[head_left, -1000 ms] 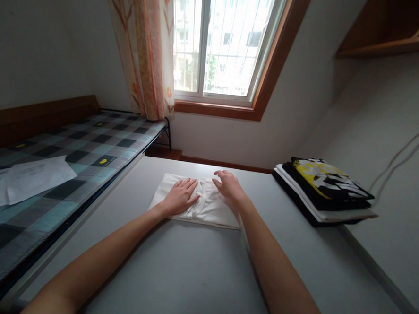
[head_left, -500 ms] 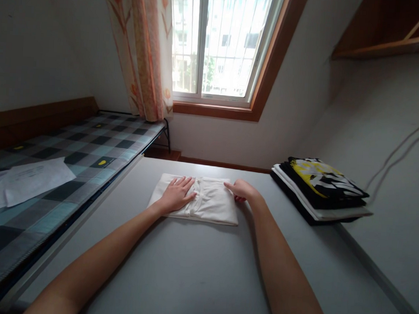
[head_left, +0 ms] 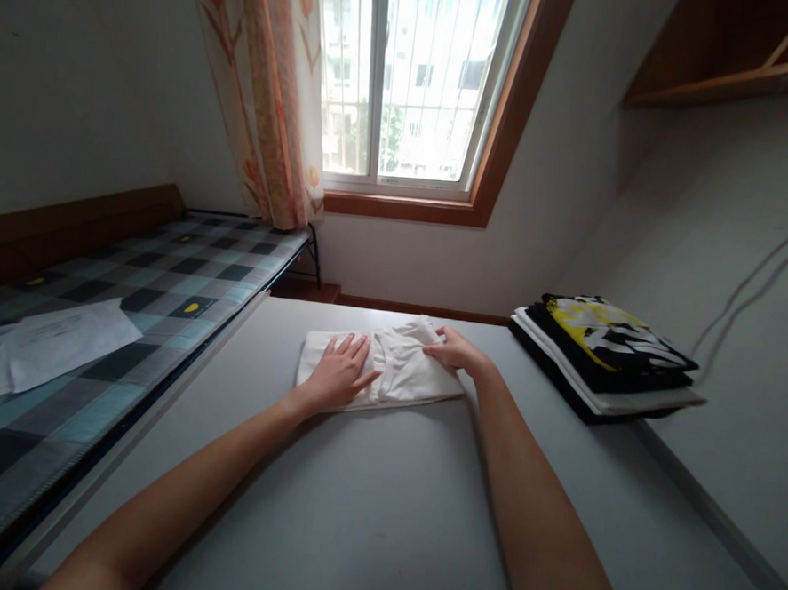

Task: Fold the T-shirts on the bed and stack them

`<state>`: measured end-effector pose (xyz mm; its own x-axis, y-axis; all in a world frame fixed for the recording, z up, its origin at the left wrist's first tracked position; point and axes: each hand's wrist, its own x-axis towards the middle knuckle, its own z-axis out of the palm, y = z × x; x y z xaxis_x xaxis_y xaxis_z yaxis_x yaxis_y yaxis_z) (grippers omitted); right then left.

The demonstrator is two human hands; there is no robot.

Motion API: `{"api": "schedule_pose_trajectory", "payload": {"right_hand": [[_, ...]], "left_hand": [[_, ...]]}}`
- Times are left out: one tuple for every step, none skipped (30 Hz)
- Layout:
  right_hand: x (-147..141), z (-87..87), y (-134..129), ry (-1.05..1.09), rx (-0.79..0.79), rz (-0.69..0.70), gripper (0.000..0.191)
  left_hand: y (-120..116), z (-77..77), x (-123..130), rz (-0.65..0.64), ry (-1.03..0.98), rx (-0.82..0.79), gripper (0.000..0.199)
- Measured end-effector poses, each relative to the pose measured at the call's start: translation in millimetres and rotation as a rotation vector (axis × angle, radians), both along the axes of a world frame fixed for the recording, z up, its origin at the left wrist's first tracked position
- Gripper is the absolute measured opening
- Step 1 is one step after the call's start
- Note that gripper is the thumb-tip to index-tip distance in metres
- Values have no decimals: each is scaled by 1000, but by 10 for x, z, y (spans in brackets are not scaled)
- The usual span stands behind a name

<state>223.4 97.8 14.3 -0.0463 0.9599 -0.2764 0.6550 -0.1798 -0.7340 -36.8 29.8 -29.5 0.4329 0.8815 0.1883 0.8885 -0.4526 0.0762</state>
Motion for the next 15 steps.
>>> {"api": "schedule_pose_trajectory", "payload": {"right_hand": [[30,-14,21,-18,13,-12,40],[60,-26,37,-33,7,-20,32],[86,-35,48,-42,-10,-20,26],[106,-41,51,-45,-24,-17,23],[120,-41,49,-43,-33,-18,23],[126,-30,40,-36,-35,-20,22],[125,-6,24,-27,-35,-22,22],[118,35,1,-15,-34,-25,22],[105,95,-30,9,-31,-27,22],[86,173,-70,49,-22,-20,23],[61,265,-116,106,-6,7,24],[28,365,-166,181,18,51,27],[-12,463,-217,272,47,121,32],[-62,549,-263,371,75,206,39],[-120,613,-301,464,103,295,46]], "left_hand": [[-24,-15,29,-17,0,-1,72],[-43,-33,52,-31,-2,-9,74],[-57,-53,67,-40,-5,-19,76],[-63,-71,73,-45,-14,-30,78],[-63,-84,73,-49,-28,-41,79],[-56,-88,68,-54,-49,-57,81],[-42,-80,58,-63,-80,-82,83],[-21,-60,46,-69,-127,-116,82],[7,-24,33,-70,-198,-155,80],[41,25,16,-65,-298,-199,78],[80,89,-5,-48,-432,-243,76],[122,163,-32,-20,-595,-290,76],[164,243,-66,17,-777,-348,77],[205,326,-109,60,-961,-417,80],[242,403,-159,107,-1127,-506,82]]}}
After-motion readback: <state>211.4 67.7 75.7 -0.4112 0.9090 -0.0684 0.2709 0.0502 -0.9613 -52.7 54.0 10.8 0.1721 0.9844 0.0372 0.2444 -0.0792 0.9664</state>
